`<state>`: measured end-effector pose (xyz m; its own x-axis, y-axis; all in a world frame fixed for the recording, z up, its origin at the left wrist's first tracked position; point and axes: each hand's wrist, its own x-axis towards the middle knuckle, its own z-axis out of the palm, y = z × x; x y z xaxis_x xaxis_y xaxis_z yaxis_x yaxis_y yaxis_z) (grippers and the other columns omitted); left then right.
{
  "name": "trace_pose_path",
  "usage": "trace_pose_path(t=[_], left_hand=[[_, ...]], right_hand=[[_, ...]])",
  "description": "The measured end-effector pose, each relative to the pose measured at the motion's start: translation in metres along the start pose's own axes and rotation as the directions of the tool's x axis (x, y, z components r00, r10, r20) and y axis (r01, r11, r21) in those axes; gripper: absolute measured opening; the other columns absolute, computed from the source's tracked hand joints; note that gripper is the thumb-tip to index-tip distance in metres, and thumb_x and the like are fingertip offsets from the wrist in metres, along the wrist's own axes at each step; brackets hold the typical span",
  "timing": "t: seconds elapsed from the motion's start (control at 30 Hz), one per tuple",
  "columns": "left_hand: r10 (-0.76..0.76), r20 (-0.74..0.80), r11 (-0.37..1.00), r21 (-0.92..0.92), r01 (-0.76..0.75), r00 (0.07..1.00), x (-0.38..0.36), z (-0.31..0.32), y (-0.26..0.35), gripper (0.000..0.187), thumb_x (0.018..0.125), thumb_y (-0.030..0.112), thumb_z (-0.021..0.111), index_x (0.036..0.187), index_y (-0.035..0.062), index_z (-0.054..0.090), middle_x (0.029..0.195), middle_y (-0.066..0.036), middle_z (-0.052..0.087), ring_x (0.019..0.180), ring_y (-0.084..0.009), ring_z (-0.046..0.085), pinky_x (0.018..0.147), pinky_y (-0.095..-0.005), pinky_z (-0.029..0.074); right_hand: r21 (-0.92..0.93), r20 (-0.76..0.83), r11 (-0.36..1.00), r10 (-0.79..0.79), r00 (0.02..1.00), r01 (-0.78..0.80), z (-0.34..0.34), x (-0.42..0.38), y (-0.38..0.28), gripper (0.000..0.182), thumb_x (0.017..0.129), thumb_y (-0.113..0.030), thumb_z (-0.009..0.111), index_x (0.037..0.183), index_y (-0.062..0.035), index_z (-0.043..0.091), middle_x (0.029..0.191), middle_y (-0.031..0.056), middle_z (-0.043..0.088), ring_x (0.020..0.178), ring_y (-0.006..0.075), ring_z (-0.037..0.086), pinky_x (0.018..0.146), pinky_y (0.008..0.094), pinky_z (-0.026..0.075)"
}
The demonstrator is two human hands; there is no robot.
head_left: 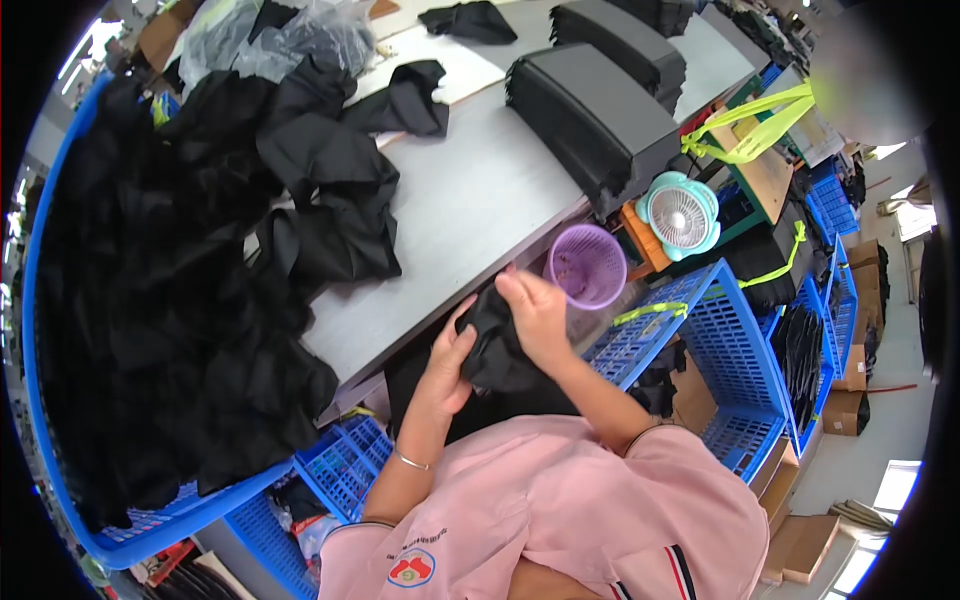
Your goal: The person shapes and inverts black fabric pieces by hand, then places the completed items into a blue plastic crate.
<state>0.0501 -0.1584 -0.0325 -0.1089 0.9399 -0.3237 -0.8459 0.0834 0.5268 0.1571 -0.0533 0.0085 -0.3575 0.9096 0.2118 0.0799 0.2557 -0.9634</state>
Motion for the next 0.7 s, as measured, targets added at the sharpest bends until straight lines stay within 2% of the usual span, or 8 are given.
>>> trace_pose_path(t=[0.27,0.33,0.4,0.43,0.5,0.57,0.6,0.7], left_hand=[[0.033,0.004,0.999,-0.022,-0.032,0.999,-0.010,0.020,0.010,0.048,0.091,0.016,0.071,0.132,-0.0008,0.052,0.117,-0.008,0.067,0.101,-0.0184,0.067,0.091,-0.0341,0.055],[-0.038,0.126,0.996,-0.073,0.048,0.991,-0.013,0.014,0.007,0.057,0.091,0.027,0.071,0.137,0.0005,0.048,0.130,-0.010,0.059,0.115,-0.0216,0.061,0.100,-0.0388,0.050],[-0.108,0.190,0.973,-0.181,0.143,0.976,-0.021,0.026,-0.003,0.060,0.090,0.031,0.071,0.138,0.0032,0.048,0.133,-0.010,0.057,0.122,-0.0222,0.057,0.104,-0.0407,0.047],[-0.102,0.167,0.986,-0.116,0.122,0.981,-0.021,0.040,-0.006,0.063,0.089,0.037,0.071,0.139,0.0076,0.048,0.138,-0.008,0.054,0.130,-0.0230,0.050,0.109,-0.0431,0.041],[-0.034,0.253,0.958,-0.269,0.104,0.967,-0.008,0.020,-0.017,0.063,0.089,0.039,0.072,0.139,0.0086,0.049,0.138,-0.006,0.054,0.130,-0.0230,0.049,0.109,-0.0432,0.041],[0.044,0.307,0.921,-0.382,0.081,0.951,-0.005,0.021,-0.015,0.065,0.083,0.034,0.079,0.135,0.0075,0.052,0.133,-0.004,0.058,0.127,-0.0226,0.052,0.109,-0.0439,0.040],[0.065,0.342,0.966,-0.257,0.027,0.937,-0.002,0.019,-0.014,0.065,0.080,0.030,0.081,0.134,0.0065,0.052,0.131,-0.004,0.059,0.124,-0.0227,0.054,0.108,-0.0434,0.041],[0.113,0.368,0.982,0.101,-0.161,0.923,-0.003,0.031,0.007,0.069,0.069,0.009,0.084,0.130,0.0006,0.054,0.122,-0.009,0.063,0.113,-0.0238,0.061,0.098,-0.0399,0.049]], right_hand=[[0.018,0.095,0.989,0.146,0.985,-0.148,-0.010,0.002,0.019,0.025,0.096,-0.016,0.066,0.079,0.0020,0.062,0.063,-0.0052,0.043,0.063,0.0024,0.037,0.053,0.0220,0.034],[-0.059,0.119,0.977,0.209,0.971,-0.203,-0.010,0.002,0.020,0.021,0.095,-0.018,0.066,0.086,0.0011,0.067,0.069,0.0000,0.053,0.066,0.0058,0.047,0.056,0.0249,0.040],[-0.132,0.430,0.869,-0.384,0.817,0.477,-0.019,0.004,0.035,0.022,0.094,-0.022,0.062,0.097,-0.0007,0.069,0.086,0.0074,0.066,0.071,0.0153,0.060,0.066,0.0319,0.048],[0.013,0.444,0.914,-0.370,0.816,0.407,-0.014,-0.008,0.032,0.028,0.093,-0.023,0.059,0.113,-0.0041,0.066,0.109,0.0090,0.067,0.093,0.0221,0.065,0.086,0.0347,0.050],[-0.140,0.392,0.842,-0.435,0.810,0.520,0.000,-0.023,0.029,0.032,0.093,-0.024,0.059,0.119,-0.0050,0.064,0.111,0.0088,0.067,0.097,0.0220,0.064,0.093,0.0346,0.048],[-0.134,0.378,0.871,-0.396,0.837,0.473,-0.001,-0.018,0.017,0.028,0.092,-0.023,0.061,0.114,-0.0050,0.065,0.108,0.0079,0.067,0.100,0.0194,0.063,0.094,0.0333,0.048],[-0.130,0.371,0.884,-0.376,0.849,0.449,-0.002,-0.015,0.011,0.027,0.092,-0.022,0.062,0.112,-0.0050,0.065,0.106,0.0074,0.067,0.102,0.0182,0.062,0.094,0.0326,0.048],[0.150,0.328,0.987,0.002,0.945,-0.054,0.006,-0.009,0.047,0.022,0.092,-0.020,0.063,0.107,-0.0051,0.065,0.101,0.0057,0.066,0.096,0.0157,0.063,0.087,0.0307,0.050]])
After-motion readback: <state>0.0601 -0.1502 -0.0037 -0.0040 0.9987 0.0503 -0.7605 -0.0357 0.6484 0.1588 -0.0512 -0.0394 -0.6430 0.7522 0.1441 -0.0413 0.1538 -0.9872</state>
